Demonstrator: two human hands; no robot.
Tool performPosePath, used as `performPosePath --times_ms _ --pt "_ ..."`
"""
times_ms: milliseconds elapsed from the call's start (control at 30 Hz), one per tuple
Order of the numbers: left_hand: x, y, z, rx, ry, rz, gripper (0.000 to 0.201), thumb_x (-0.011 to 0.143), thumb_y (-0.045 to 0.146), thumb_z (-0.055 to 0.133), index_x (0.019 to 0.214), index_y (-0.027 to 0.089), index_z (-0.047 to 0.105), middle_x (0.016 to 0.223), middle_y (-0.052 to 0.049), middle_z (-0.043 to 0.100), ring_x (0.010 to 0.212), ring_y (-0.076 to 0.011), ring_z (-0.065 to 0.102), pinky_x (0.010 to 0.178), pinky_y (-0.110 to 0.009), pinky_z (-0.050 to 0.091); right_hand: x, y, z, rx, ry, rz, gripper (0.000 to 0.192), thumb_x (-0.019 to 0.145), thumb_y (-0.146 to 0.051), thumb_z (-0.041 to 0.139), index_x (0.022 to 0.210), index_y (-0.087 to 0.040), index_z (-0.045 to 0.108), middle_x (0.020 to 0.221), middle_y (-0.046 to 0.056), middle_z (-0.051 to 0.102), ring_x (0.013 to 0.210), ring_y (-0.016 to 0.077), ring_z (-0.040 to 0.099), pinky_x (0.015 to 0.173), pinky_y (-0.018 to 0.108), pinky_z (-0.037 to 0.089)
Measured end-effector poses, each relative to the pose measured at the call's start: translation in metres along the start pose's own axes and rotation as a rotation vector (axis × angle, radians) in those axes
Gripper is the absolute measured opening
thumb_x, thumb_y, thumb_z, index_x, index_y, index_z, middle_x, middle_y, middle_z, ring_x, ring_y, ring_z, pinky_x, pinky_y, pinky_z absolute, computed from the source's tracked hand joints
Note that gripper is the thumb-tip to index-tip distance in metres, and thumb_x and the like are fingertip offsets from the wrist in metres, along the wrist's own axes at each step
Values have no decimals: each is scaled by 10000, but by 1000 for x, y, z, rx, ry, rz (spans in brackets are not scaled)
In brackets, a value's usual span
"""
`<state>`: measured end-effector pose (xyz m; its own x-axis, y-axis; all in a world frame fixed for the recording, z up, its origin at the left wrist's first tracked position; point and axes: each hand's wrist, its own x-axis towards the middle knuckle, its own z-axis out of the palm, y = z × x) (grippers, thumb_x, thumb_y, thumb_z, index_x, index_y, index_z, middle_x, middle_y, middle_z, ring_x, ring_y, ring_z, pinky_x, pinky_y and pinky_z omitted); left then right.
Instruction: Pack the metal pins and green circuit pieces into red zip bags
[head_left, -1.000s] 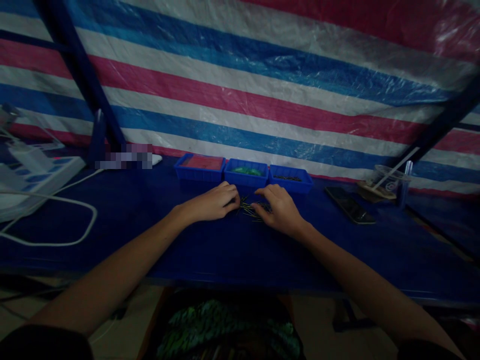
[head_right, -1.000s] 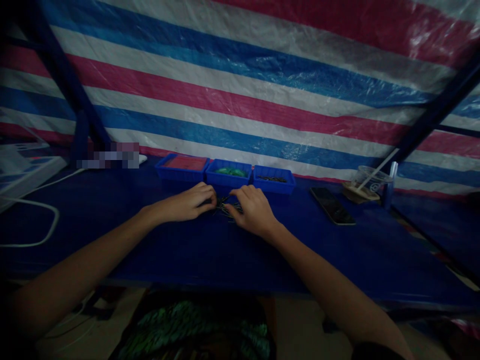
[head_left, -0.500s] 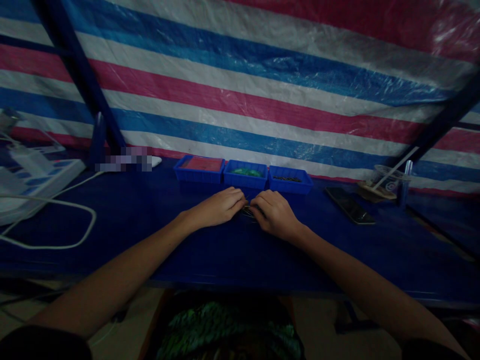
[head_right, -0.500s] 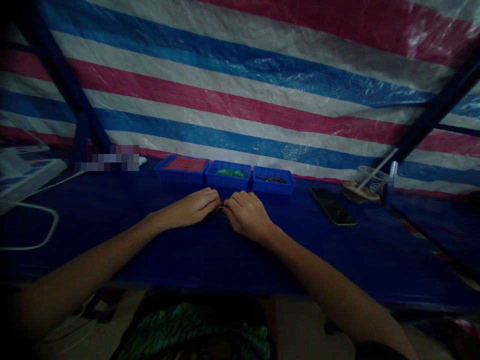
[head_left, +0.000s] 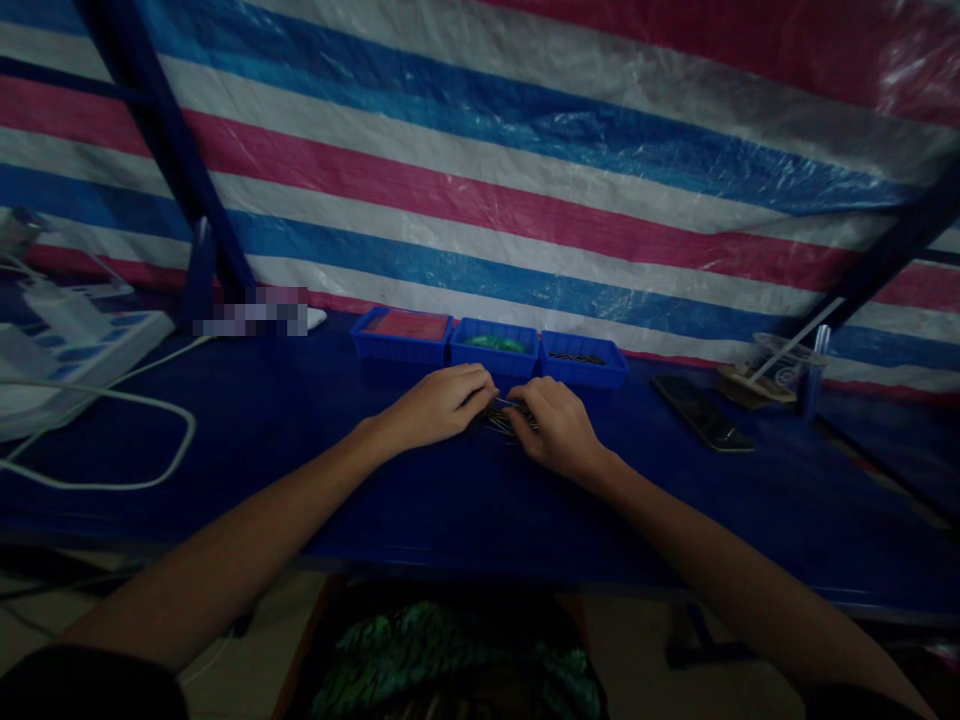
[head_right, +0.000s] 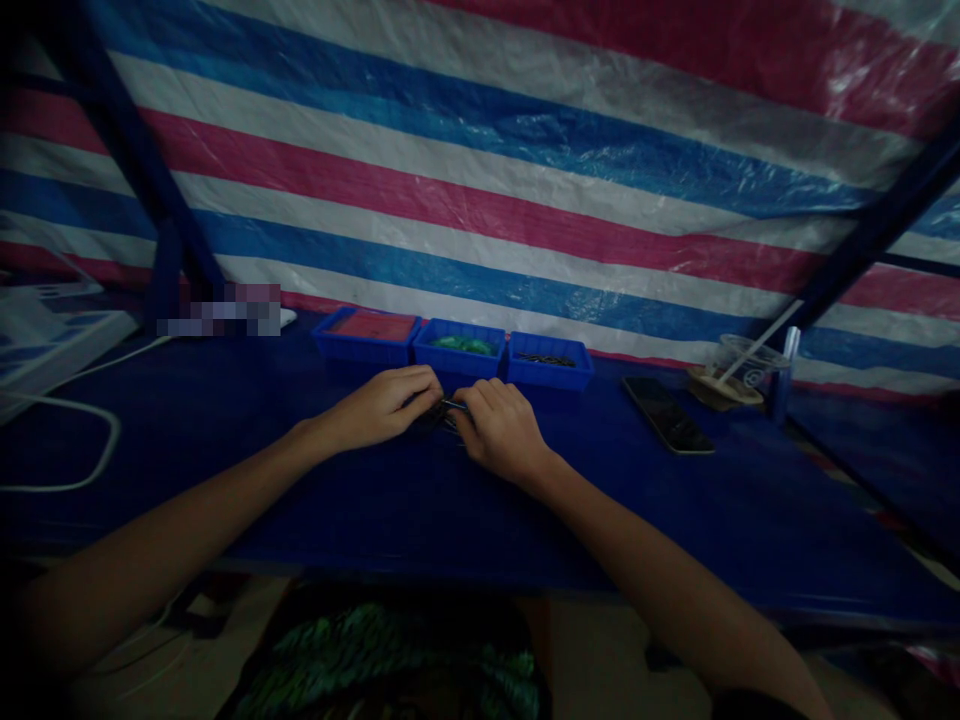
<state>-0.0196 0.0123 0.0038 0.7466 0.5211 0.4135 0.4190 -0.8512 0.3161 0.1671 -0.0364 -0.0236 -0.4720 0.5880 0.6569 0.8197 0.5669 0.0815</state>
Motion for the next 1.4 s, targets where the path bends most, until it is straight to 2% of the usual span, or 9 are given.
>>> performPosePath --times_ms 167,333,467,600,733,833,933,1167,1400 --pt "-1 -4 -1 30 -60 -44 284 924 315 330 813 163 543 777 -39 578 732 -146 517 676 -273 375 6 10 -5 -54 54 -9 215 898 -260 397 847 -174 587 747 58 589 721 172 498 659 305 359" --pt "-5 -25 -11 93 -129 -132 255 898 340 371 950 171 554 914 -58 605 829 -167 541 726 -280 391 6 65 -10 -256 227 335 232 874 -315 430 877 -149 592 796 90 610 777 209 508 701 330 371" --pt "-12 -46 -19 156 -278 -208 277 875 371 388 948 170 565 940 -70 592 861 -186 533 766 -299 398 -6 92 -6 -240 164 461 242 841 -335 479 918 -133 587 835 109 612 821 235 516 729 350 389" --pt "-16 -56 -16 152 -376 -218 326 819 405 482 1040 174 546 1021 -80 565 920 -201 517 810 -307 398 -5 66 1 -13 48 337 199 864 -265 426 879 -157 593 831 87 605 831 212 528 789 346 407" --pt "-14 -52 -7 156 -394 -160 309 803 405 520 1024 192 555 1030 -67 548 934 -201 507 823 -308 395 7 33 15 191 -198 138 270 879 -196 385 1090 -144 545 1018 95 605 950 193 523 874 334 403" --pt "-12 -45 -2 159 -385 -129 275 814 379 516 1011 192 557 1019 -63 548 932 -195 505 837 -309 391 15 30 30 274 -332 113 343 875 -142 372 1193 -125 500 1104 105 582 1008 183 511 903 330 392" --pt "-12 -41 -2 141 -378 -119 268 820 364 507 1016 187 553 1026 -66 549 941 -194 505 846 -310 388 20 38 41 302 -429 161 314 860 -118 396 1113 -149 580 1057 95 578 983 177 516 878 323 394" --pt "-9 -35 1 80 -329 -125 273 839 354 470 1035 175 535 997 -66 575 950 -195 514 831 -309 394 17 43 38 325 -451 274 128 809 -195 536 854 -180 656 863 51 570 850 162 508 818 316 376" --pt "-5 -24 13 53 -202 -132 265 842 339 470 1047 182 531 959 -53 597 924 -186 530 801 -299 404 12 39 38 313 -459 306 102 784 -193 554 737 -161 639 868 64 574 866 175 487 805 323 362"
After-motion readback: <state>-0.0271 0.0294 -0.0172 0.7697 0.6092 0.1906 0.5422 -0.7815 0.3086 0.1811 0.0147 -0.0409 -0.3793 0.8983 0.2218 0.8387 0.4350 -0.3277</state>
